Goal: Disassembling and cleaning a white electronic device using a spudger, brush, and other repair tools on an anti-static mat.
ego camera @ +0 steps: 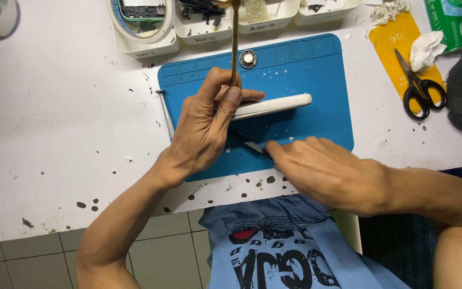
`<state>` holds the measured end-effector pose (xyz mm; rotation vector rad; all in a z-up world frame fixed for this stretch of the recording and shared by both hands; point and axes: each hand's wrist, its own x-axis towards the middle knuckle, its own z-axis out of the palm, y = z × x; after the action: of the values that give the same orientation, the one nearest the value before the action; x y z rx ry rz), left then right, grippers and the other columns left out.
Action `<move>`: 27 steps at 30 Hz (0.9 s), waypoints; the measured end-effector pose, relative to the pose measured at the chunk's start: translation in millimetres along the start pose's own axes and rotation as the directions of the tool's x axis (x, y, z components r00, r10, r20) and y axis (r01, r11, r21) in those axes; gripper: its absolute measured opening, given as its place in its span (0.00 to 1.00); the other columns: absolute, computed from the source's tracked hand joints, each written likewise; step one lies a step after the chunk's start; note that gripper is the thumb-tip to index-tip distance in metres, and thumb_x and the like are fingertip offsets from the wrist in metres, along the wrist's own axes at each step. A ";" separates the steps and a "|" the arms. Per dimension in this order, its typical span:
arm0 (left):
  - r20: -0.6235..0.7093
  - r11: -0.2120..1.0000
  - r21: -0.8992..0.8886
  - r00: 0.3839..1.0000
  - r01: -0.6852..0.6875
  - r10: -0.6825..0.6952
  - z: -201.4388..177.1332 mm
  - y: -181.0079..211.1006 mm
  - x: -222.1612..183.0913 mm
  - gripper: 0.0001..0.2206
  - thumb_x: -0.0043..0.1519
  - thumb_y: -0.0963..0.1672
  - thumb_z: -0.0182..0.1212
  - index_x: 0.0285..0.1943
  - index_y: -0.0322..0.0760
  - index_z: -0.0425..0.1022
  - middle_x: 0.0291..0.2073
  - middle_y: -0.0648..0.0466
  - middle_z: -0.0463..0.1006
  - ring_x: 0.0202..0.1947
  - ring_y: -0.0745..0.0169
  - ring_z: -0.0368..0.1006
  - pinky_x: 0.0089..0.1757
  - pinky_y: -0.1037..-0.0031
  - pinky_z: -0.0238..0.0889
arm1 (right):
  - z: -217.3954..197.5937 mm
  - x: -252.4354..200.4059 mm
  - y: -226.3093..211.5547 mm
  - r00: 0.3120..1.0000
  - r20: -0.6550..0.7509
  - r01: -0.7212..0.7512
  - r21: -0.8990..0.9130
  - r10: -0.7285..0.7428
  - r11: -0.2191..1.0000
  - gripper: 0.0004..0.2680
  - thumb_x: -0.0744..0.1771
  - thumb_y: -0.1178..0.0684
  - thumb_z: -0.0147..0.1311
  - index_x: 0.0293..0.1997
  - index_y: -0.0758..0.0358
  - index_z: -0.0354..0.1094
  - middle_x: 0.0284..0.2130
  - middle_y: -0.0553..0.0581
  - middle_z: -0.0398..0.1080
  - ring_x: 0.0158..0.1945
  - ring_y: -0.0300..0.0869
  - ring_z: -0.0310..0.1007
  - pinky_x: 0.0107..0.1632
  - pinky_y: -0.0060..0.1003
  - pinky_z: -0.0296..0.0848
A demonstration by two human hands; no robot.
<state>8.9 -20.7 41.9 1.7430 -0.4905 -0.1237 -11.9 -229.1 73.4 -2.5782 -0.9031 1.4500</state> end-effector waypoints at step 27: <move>-0.003 0.998 -0.024 0.999 -0.053 0.053 0.1 -2.5 -0.6 0.06 0.76 0.44 0.38 0.56 0.41 0.58 0.44 0.43 0.80 0.54 0.43 0.83 0.51 0.63 0.83 | -6.6 26.3 47.7 0.082 -0.768 0.640 -0.448 -0.636 0.624 0.07 0.68 0.62 0.61 0.49 0.74 0.74 0.45 0.69 0.79 0.49 0.53 0.82 0.56 0.48 0.77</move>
<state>9.0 -20.3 39.4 1.7053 -0.5312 -0.0898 25.7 -253.7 42.0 -1.8690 -1.4393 -0.2535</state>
